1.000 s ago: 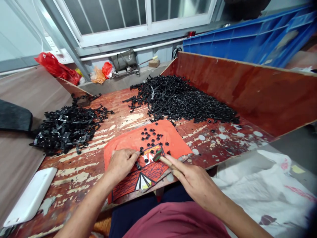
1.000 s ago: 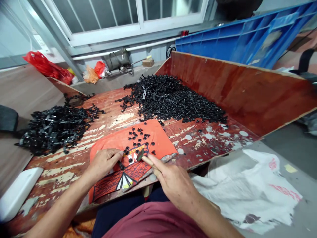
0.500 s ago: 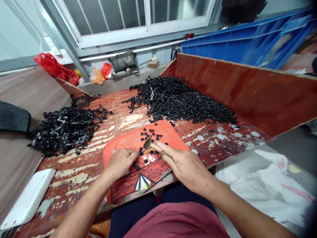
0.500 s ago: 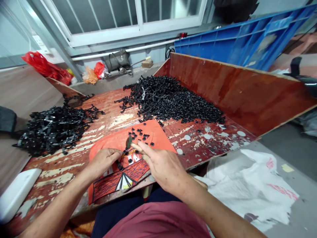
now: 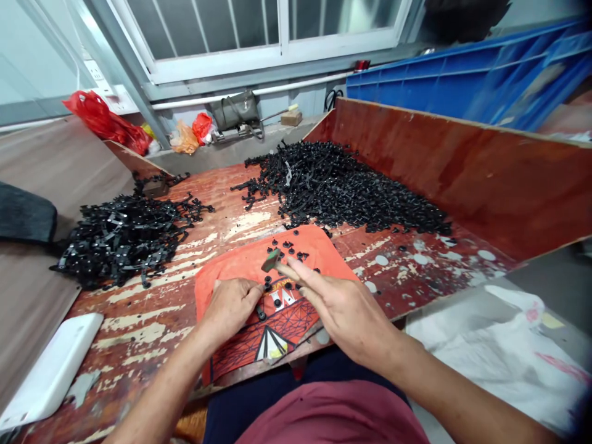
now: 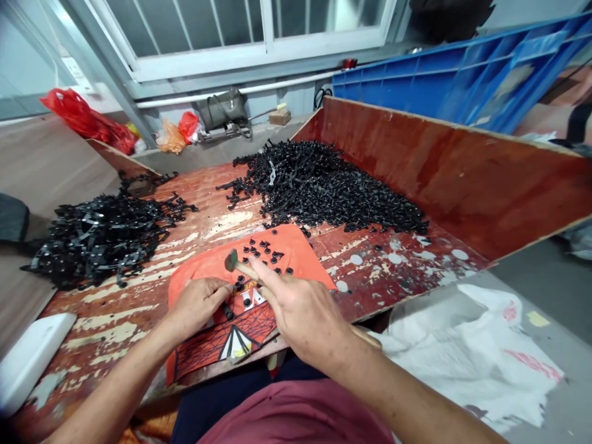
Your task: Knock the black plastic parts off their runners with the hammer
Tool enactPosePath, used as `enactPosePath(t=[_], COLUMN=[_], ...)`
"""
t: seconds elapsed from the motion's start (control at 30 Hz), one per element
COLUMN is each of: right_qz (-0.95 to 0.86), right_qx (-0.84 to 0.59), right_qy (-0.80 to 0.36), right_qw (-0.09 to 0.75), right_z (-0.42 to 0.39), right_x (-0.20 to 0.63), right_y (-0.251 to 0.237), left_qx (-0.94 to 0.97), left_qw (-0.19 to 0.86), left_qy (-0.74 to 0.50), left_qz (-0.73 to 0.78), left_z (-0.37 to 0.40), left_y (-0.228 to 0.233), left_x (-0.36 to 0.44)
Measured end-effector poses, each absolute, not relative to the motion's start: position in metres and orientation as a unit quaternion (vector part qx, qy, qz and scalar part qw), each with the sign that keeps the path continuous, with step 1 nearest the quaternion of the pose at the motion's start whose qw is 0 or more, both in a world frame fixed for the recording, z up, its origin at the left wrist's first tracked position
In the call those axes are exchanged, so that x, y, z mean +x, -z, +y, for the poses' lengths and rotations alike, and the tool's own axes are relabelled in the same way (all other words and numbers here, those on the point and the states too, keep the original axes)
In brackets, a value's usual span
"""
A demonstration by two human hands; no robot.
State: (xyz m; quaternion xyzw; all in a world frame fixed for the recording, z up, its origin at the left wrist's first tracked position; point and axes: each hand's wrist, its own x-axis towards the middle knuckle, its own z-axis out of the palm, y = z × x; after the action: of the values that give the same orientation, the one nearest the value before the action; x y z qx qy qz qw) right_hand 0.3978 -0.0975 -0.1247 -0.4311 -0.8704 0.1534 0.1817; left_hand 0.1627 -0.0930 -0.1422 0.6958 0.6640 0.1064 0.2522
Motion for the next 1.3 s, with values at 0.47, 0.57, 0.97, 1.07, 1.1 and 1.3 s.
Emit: enactPosePath(t=[0.47,0.57,0.97,1.07,1.1,1.3], right_qz=[-0.868,-0.833,-0.593,-0.593,-0.599,-0.639], right_qx=[-0.457,-0.44,-0.407,-0.43,-0.436,-0.412], right_qy=[-0.146,-0.237,-0.616,-0.584,-0.572,-0.557], right_qw=[0.129,0.239,0.322,0.349,0.351,0.336], right_z=[-0.097,-0.094,-0.093,-0.1,-0.103,-0.123], right_x=[0.392,0.393,0.374,0.377,0.377,0.372], right_y=[0.123,0.114,0.12,0.117,0.117,0.13], left_qx=[0.707,0.693,0.654,0.514,0.457,0.259], left_qw=[0.267,0.3,0.13,0.267,0.361,0.609], left_qy=[-0.142,-0.215,-0.388,-0.445,-0.456,-0.542], left_qz=[0.64,0.619,0.637,0.683,0.673,0.518], left_z=[-0.093,-0.097,-0.127,-0.143,-0.148,-0.155], left_y=[0.138,0.128,0.107,0.104,0.104,0.113], left_x=[0.157,0.156,0.174,0.172,0.175,0.207])
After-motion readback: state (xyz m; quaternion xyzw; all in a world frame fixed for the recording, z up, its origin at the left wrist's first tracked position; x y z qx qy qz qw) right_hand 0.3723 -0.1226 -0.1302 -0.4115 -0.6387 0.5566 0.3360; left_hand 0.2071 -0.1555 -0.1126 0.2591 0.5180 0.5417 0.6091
